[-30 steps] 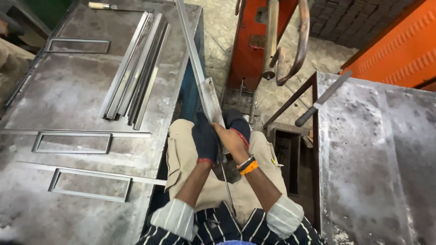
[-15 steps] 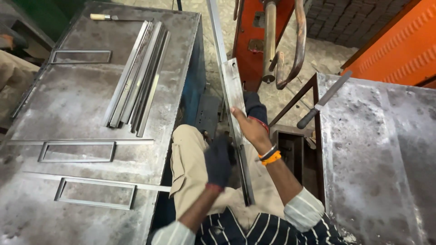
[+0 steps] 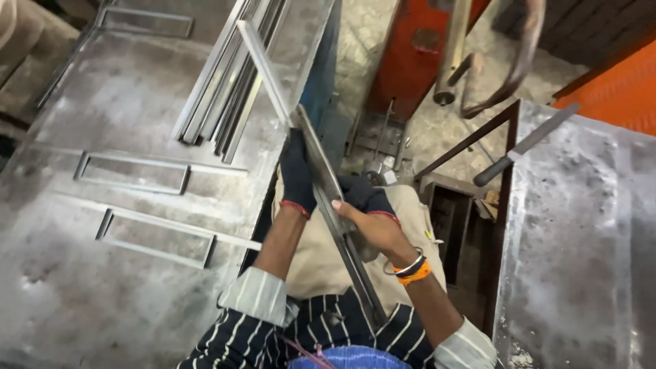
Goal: The recorder is using a spot welding machine to join metal strips into rectangular frames at a manual workstation.
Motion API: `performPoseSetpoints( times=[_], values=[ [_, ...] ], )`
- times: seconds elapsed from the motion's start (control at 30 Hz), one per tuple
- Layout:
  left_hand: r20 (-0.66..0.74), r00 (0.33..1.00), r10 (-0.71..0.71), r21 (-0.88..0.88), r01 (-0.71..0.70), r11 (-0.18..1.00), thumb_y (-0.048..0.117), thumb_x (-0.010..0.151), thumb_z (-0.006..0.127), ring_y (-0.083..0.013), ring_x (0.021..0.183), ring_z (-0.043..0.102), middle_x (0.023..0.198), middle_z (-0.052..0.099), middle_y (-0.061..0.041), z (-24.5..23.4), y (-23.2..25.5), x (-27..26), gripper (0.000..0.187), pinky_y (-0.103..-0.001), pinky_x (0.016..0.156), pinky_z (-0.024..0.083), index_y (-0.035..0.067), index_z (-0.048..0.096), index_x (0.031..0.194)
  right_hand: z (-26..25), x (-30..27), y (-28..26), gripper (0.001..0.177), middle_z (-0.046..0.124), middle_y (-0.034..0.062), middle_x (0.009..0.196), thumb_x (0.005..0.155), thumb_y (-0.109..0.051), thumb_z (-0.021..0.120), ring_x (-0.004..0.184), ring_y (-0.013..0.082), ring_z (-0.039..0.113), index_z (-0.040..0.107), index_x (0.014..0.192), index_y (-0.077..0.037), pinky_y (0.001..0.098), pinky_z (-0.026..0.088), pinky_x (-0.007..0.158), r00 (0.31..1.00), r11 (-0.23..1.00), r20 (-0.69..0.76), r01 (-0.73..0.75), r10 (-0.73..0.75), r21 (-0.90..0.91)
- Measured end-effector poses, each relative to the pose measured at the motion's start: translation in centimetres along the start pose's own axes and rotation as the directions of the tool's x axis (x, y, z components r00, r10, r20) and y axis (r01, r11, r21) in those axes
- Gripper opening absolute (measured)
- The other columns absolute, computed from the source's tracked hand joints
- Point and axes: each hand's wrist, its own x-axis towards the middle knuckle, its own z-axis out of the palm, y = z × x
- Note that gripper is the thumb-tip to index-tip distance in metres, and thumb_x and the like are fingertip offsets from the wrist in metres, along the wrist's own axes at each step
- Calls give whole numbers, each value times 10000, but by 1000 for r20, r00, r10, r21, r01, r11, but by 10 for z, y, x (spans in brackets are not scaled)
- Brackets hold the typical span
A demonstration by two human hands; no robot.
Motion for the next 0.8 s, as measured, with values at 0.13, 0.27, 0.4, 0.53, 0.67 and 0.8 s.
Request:
performPoseSetpoints(
  times=[0.13, 0.27, 0.4, 0.53, 0.67, 0.8],
  values=[
    [-73, 986, -150, -116, 141, 983, 580, 1034, 515, -175, 726, 590, 804, 633, -65, -38, 10, 11, 599, -316, 646, 496, 9, 696, 1018, 18, -16, 8, 404, 749, 112, 1076, 964, -273, 677, 928, 181, 698, 699, 1262, -2, 325, 573, 796, 927, 859, 139, -374, 348, 350],
    [-127, 979, -157, -217, 127, 968, 593, 1007, 518, -189, 748, 633, 834, 663, -76, -62, 19, 10, 595, -338, 674, 529, 30, 702, 1065, 43, -15, 20, 557, 792, 112, 920, 1019, -468, 505, 790, 165, 743, 722, 1183, 17, 298, 596, 723, 827, 639, 441, -554, 349, 533],
    [-196, 975, -105, -221, 60, 973, 585, 983, 510, -137, 821, 650, 933, 704, -37, -75, 24, 9, 598, -305, 738, 538, 51, 724, 1145, 69, -14, 66, 475, 641, 12, 742, 1093, -496, 534, 579, 102, 573, 679, 1052, -46, 264, 438, 488, 821, 541, 355, -565, 447, 623],
    [-257, 963, -79, -117, 51, 992, 588, 999, 503, -111, 832, 629, 955, 711, -30, -96, 7, 22, 626, -289, 751, 529, 23, 731, 1143, 74, -1, 45, 567, 505, -50, 590, 1034, -568, 492, 439, 50, 436, 723, 975, -54, 219, 316, 380, 848, 631, 376, -530, 374, 567],
    [-174, 982, -78, 274, 124, 954, 569, 1089, 471, -185, 715, 546, 806, 583, -79, -126, 19, 12, 659, -371, 647, 458, -54, 677, 1027, 71, 0, 66, 596, 555, -34, 640, 999, -616, 501, 480, 69, 465, 633, 938, -38, 257, 328, 416, 751, 652, 175, -646, 637, 396],
    [491, 707, 509, 819, -574, 7, 166, 993, 564, -334, 835, 682, 907, 707, -137, -218, 6, 21, 183, -444, 718, 531, 69, 707, 1052, 53, -1, 44, 680, 433, -54, 539, 957, -661, 508, 387, 50, 376, 733, 964, -19, 239, 271, 354, 844, 645, 357, -537, 401, 543]
  ],
)
